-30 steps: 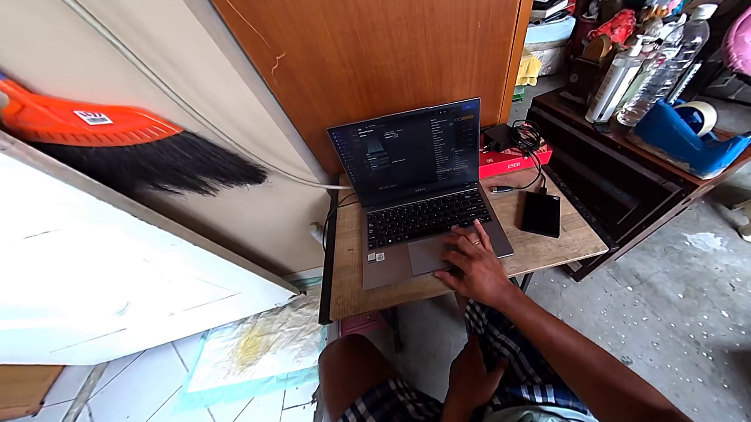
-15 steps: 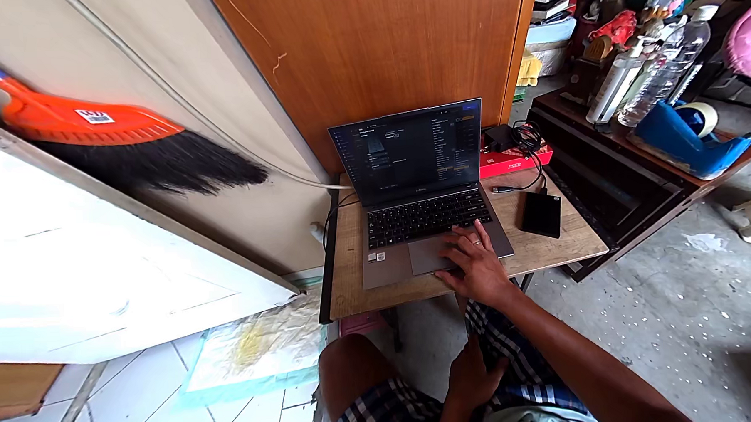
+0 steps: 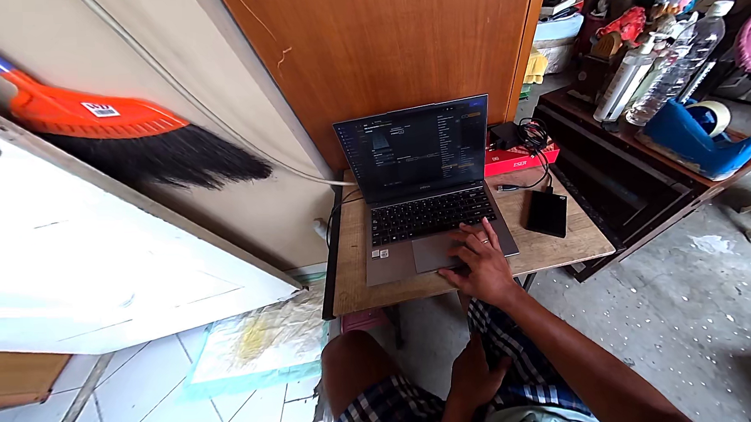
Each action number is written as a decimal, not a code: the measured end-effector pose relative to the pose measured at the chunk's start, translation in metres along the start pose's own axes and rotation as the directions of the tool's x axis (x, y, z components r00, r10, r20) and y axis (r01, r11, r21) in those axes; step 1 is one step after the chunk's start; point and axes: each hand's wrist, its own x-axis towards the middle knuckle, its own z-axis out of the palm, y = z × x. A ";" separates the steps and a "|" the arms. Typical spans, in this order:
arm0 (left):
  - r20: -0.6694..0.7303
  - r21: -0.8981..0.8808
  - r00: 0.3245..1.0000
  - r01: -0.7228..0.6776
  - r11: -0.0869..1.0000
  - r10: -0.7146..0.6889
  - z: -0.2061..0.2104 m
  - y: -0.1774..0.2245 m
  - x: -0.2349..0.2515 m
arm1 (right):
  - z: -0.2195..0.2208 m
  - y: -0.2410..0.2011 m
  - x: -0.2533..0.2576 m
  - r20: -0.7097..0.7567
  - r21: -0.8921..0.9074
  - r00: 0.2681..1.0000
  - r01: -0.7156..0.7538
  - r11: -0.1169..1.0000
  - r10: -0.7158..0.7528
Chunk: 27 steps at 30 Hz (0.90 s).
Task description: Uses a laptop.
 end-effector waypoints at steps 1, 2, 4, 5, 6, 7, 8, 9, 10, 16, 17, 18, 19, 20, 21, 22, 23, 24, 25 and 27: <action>-0.001 -0.002 1.000 0.004 1.000 -0.004 -0.001 0.001 -0.001 | 0.000 0.000 0.000 0.000 -0.003 1.000 0.003 1.000 -0.003; 0.003 -0.005 1.000 0.008 1.000 -0.008 -0.001 0.001 -0.001 | 0.000 0.001 0.000 0.003 -0.005 1.000 0.006 1.000 -0.006; 0.008 -0.009 1.000 0.010 1.000 -0.009 -0.001 0.001 -0.001 | 0.000 0.000 0.000 0.018 -0.008 1.000 0.006 1.000 -0.006; 0.008 -0.011 1.000 0.007 1.000 -0.007 0.000 0.001 -0.001 | -0.001 0.000 0.001 0.027 -0.011 1.000 0.005 1.000 -0.005; 0.006 -0.013 1.000 0.004 1.000 -0.004 0.000 0.000 -0.001 | -0.001 0.000 0.001 0.035 -0.017 0.999 0.002 1.000 -0.002; 0.002 -0.012 1.000 0.002 1.000 -0.002 0.000 0.000 -0.001 | -0.001 0.000 0.002 0.048 -0.022 0.999 0.001 1.000 0.000; -0.002 -0.012 1.000 0.000 1.000 0.000 0.000 0.000 -0.001 | -0.001 -0.001 0.002 0.062 -0.028 0.998 -0.001 1.000 0.002; -0.003 -0.011 1.000 0.002 1.000 -0.002 0.000 0.000 -0.001 | -0.002 -0.001 0.003 0.079 -0.035 0.997 -0.002 0.999 0.005; -0.002 -0.011 1.000 0.005 1.000 -0.005 0.000 0.001 -0.001 | -0.002 -0.002 0.003 0.096 -0.043 0.995 -0.004 0.999 0.008; 0.007 -0.012 1.000 0.008 1.000 -0.008 0.000 0.001 0.000 | -0.003 -0.002 0.005 0.156 -0.056 0.988 -0.014 0.998 0.023; 0.008 -0.012 1.000 0.012 1.000 -0.012 -0.001 0.001 0.000 | -0.003 -0.002 0.005 0.164 -0.060 0.986 -0.012 0.998 0.022; 0.008 -0.012 1.000 0.016 1.000 -0.016 -0.001 0.001 0.000 | -0.003 -0.002 0.005 0.173 -0.064 0.985 -0.012 0.998 0.023; 0.007 -0.010 1.000 0.016 1.000 -0.016 0.000 0.002 0.000 | -0.003 -0.002 0.006 0.179 -0.066 0.984 -0.013 0.998 0.024; 0.005 -0.009 1.000 0.016 1.000 -0.016 0.000 0.001 0.000 | -0.003 -0.002 0.006 0.182 -0.066 0.983 -0.013 0.998 0.025; 0.003 -0.009 1.000 0.015 1.000 -0.015 0.000 0.001 0.000 | -0.003 -0.003 0.006 0.182 -0.066 0.983 -0.015 0.998 0.027; 0.003 -0.010 1.000 0.014 1.000 -0.014 0.000 0.001 0.000 | -0.003 -0.003 0.006 0.182 -0.066 0.983 -0.014 0.998 0.026; 0.003 -0.008 1.000 0.013 1.000 -0.013 0.000 0.001 0.000 | -0.004 -0.003 0.006 0.186 -0.065 0.982 -0.015 0.998 0.026; 0.002 -0.007 1.000 0.011 1.000 -0.010 0.000 0.001 0.000 | -0.004 -0.003 0.006 0.188 -0.063 0.982 -0.015 0.998 0.026; 0.003 -0.007 1.000 0.009 1.000 -0.009 0.000 0.001 0.000 | -0.003 -0.003 0.006 0.185 -0.062 0.982 -0.014 0.998 0.025; 0.005 -0.010 1.000 0.010 1.000 -0.010 0.000 0.001 0.000 | -0.003 -0.003 0.006 0.176 -0.058 0.984 -0.012 0.998 0.022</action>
